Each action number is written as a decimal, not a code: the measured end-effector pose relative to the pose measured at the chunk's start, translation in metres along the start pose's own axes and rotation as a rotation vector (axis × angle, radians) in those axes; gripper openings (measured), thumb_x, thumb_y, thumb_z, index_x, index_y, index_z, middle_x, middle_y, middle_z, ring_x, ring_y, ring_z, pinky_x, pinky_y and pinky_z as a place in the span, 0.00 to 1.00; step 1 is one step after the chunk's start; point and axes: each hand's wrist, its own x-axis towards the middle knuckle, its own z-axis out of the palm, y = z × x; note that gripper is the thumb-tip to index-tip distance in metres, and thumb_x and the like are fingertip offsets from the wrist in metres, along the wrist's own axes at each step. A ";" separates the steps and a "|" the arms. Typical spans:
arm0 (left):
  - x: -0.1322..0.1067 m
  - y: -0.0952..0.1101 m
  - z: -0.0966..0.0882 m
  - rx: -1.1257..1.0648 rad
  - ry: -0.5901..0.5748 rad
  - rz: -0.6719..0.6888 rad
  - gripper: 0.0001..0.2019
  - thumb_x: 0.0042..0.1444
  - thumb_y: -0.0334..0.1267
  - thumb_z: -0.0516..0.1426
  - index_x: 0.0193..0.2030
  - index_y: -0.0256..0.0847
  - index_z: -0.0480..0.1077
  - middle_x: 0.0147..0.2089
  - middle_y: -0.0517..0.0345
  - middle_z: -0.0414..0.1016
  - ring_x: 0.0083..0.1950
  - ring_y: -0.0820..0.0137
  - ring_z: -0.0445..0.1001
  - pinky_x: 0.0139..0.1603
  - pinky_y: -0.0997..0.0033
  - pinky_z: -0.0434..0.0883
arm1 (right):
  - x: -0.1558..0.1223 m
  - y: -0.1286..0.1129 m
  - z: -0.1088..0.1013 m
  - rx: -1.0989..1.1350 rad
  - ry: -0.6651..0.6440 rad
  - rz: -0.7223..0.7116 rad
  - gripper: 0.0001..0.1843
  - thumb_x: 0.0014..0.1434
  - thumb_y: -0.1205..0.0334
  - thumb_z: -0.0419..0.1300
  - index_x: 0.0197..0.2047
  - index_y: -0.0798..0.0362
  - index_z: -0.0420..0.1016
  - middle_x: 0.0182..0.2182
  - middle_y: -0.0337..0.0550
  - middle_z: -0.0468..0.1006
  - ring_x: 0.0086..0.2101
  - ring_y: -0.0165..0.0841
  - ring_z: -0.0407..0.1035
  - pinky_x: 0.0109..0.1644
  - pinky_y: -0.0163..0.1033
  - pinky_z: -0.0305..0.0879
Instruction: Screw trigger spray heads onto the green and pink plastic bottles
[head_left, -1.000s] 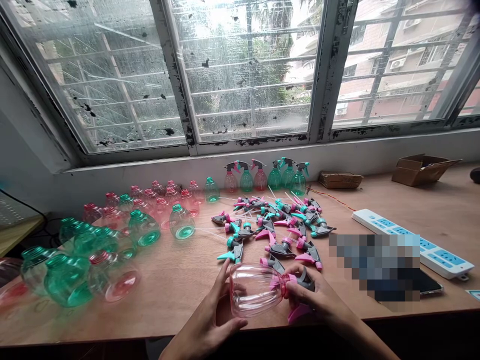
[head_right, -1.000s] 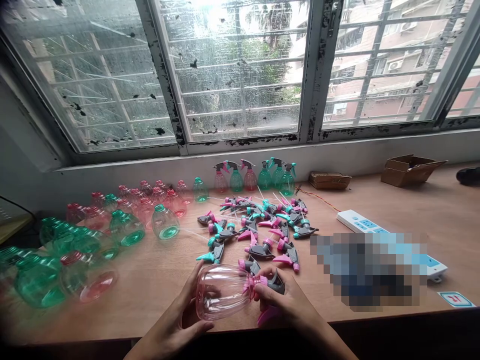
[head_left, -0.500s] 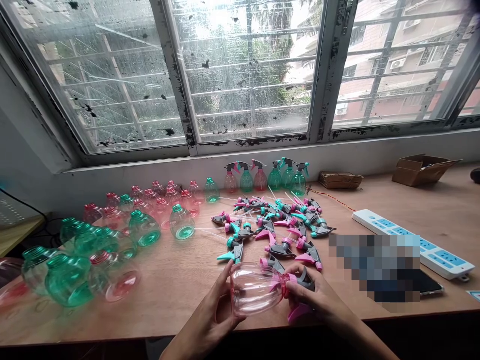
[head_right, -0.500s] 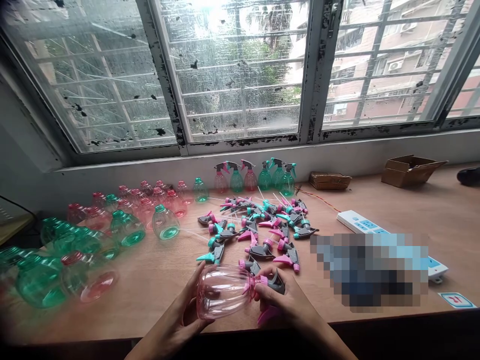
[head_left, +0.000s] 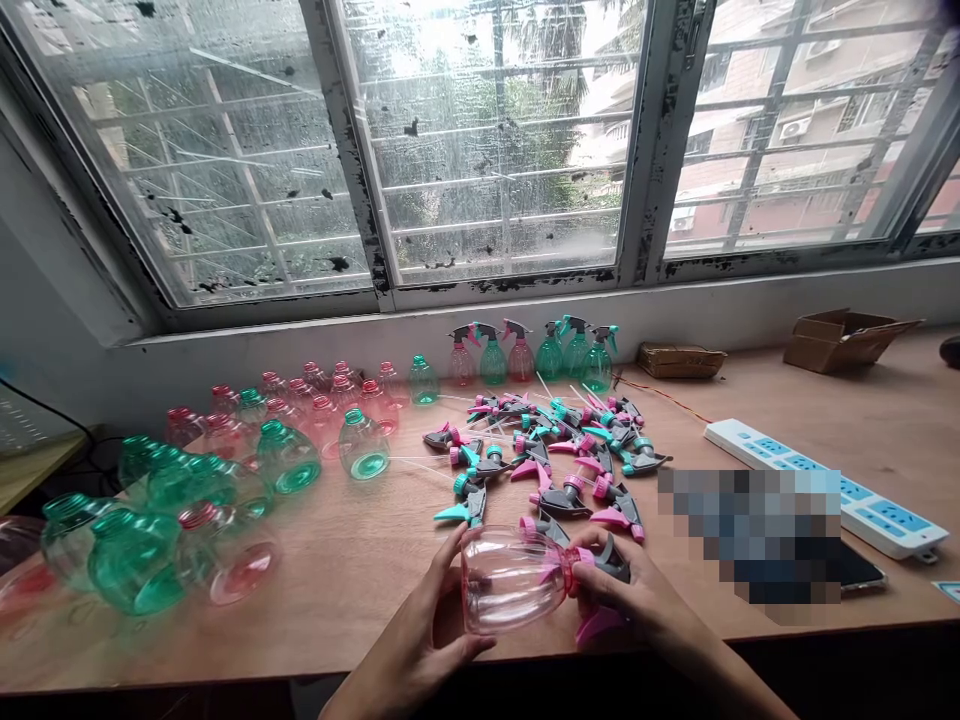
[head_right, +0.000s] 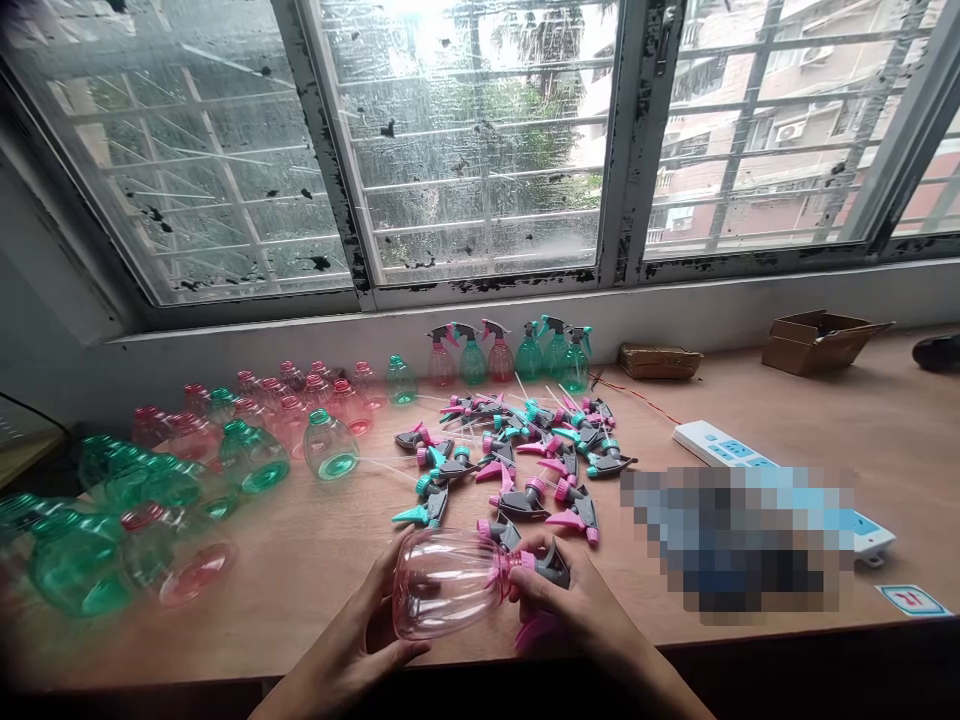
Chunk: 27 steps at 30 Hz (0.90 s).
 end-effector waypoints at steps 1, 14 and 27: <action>0.000 -0.002 0.000 0.004 -0.002 0.000 0.47 0.60 0.32 0.64 0.76 0.60 0.39 0.74 0.53 0.58 0.70 0.54 0.63 0.73 0.53 0.58 | 0.000 0.000 0.000 -0.011 -0.001 0.000 0.20 0.56 0.46 0.70 0.40 0.54 0.74 0.25 0.38 0.81 0.26 0.33 0.73 0.33 0.37 0.66; 0.000 -0.012 -0.002 -0.036 -0.029 -0.008 0.52 0.57 0.36 0.66 0.76 0.59 0.34 0.73 0.49 0.59 0.65 0.53 0.69 0.71 0.51 0.59 | -0.002 -0.003 0.001 -0.030 0.025 0.017 0.21 0.54 0.44 0.71 0.39 0.52 0.74 0.25 0.38 0.81 0.27 0.37 0.74 0.35 0.40 0.68; -0.002 -0.003 0.000 0.024 0.006 0.001 0.48 0.59 0.32 0.64 0.76 0.58 0.39 0.78 0.55 0.49 0.76 0.52 0.53 0.76 0.52 0.53 | -0.001 -0.003 0.001 -0.045 0.010 0.011 0.22 0.54 0.43 0.70 0.39 0.53 0.75 0.25 0.38 0.80 0.27 0.35 0.73 0.34 0.38 0.67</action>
